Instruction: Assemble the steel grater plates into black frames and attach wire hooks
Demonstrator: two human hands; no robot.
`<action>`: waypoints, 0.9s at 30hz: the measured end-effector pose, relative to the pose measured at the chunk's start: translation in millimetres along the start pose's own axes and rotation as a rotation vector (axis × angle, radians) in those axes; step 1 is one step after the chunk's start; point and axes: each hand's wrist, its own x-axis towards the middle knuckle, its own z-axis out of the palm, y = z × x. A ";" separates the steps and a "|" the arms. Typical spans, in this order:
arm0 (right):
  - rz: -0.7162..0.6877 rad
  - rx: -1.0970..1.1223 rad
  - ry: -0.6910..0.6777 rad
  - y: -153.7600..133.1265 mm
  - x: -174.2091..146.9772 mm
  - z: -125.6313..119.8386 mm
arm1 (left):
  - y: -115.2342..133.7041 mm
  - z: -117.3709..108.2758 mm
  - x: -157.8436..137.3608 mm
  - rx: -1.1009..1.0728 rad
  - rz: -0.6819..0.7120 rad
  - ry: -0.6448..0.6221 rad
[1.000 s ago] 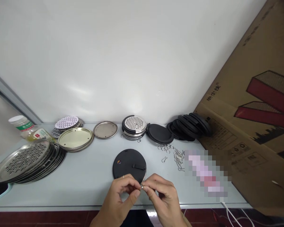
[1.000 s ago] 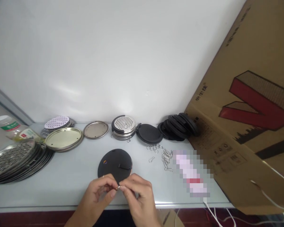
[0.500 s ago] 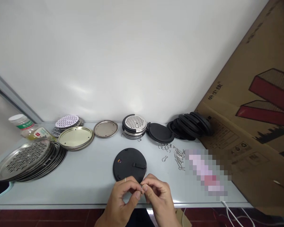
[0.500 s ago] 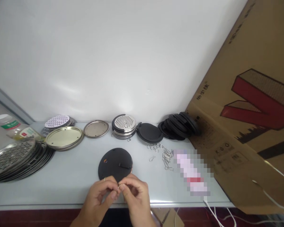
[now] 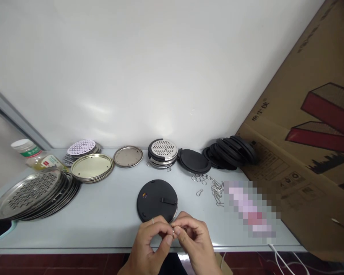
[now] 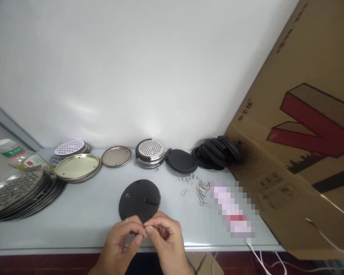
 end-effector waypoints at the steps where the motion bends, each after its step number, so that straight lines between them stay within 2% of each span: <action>1: -0.003 -0.019 -0.013 -0.8 0.4 -2.5 | -0.1 -0.2 -0.2 0.009 -0.009 -0.003; 10: 0.000 -0.236 0.024 -12.6 12.3 -29.6 | -1.2 -4.6 1.1 0.032 -0.102 -0.103; 15: 0.043 -0.155 0.140 -15.6 23.1 -32.6 | 0.9 -7.0 3.7 0.034 -0.144 -0.166; 18: 0.079 -0.156 0.165 -15.1 26.8 -32.0 | 4.3 -8.1 4.0 0.030 -0.161 -0.202; 27: 0.223 0.037 0.017 -7.1 38.4 -39.0 | 7.2 -10.6 10.9 0.028 -0.232 -0.247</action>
